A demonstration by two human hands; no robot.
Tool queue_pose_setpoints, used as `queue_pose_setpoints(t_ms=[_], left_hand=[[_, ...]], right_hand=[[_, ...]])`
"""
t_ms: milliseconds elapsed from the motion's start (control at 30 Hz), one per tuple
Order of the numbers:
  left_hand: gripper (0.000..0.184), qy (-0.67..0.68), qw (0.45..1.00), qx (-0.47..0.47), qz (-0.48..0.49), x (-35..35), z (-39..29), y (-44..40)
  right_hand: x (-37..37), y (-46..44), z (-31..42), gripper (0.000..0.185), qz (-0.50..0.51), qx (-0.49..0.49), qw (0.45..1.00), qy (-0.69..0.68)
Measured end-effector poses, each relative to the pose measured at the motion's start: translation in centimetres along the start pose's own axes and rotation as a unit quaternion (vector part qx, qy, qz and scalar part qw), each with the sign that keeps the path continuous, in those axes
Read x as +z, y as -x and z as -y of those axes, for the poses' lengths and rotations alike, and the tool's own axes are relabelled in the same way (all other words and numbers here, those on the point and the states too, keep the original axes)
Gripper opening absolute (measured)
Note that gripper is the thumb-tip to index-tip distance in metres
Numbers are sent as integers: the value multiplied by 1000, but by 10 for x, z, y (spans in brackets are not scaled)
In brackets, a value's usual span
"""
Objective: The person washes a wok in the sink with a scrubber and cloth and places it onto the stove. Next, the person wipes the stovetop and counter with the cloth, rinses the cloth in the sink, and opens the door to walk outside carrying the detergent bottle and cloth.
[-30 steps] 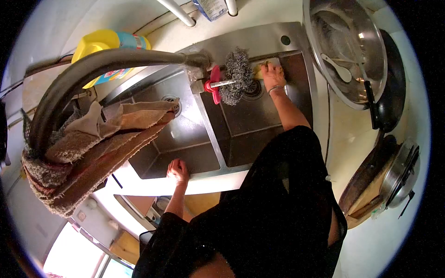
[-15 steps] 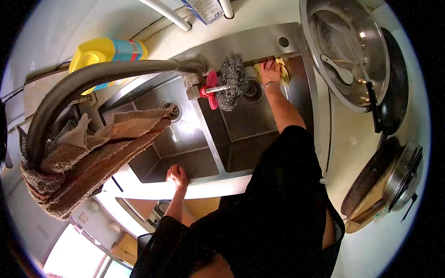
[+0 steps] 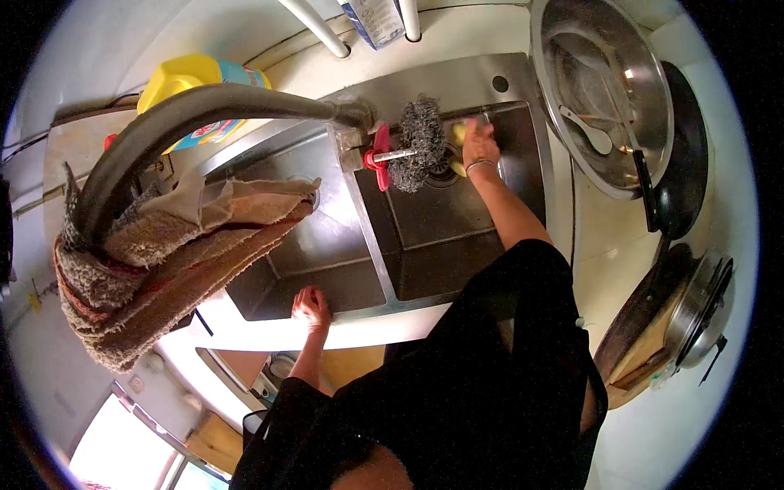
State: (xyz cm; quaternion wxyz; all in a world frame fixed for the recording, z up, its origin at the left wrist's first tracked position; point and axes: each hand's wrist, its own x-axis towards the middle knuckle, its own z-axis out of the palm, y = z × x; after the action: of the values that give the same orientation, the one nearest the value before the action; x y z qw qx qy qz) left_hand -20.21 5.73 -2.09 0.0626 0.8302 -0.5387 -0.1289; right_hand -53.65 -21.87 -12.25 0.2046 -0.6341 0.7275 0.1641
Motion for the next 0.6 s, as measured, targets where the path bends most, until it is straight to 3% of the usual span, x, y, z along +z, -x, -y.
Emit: queue_pose_setpoints(t_ms=[33, 67, 133, 167, 200, 267, 300, 367, 433, 567, 600], left_hand=[[8, 0, 1000, 2, 1, -1, -2, -1], [8, 1, 1000, 5, 2, -1, -5, -1], [8, -4, 1000, 9, 2, 2, -2, -1], [8, -11, 1000, 7, 7, 3, 1, 1], [8, -13, 1000, 8, 8, 2, 1, 0], [8, -5, 1000, 13, 13, 1, -1, 0], [8, -5, 1000, 12, 15, 2, -1, 1], [9, -23, 1000, 16, 3, 4, 1, 0], [9, -16, 1000, 20, -8, 6, 1, -1], [9, 0, 1000, 9, 7, 4, -1, 0], [9, 0, 1000, 9, 7, 5, 0, 0]], right_hand=[[-4, -6, -2, 58, 57, 104, 981, -153], [8, -10, -9, 58, 54, 106, 981, -153], [41, -17, -15, 64, -104, 64, 987, -107], [50, -21, -17, 57, -153, 53, 980, -118], [50, -29, -17, 57, -151, 55, 980, -119], [38, -42, -14, 62, 17, 120, 985, -126], [8, -26, 0, 67, 27, 111, 990, -85], [15, -38, 1, 67, 24, 136, 984, -117], [35, -56, 5, 60, -46, 138, 982, -120], [25, -58, 9, 51, 0, 133, 981, -141], [26, -57, 10, 47, 25, 116, 989, -85]])
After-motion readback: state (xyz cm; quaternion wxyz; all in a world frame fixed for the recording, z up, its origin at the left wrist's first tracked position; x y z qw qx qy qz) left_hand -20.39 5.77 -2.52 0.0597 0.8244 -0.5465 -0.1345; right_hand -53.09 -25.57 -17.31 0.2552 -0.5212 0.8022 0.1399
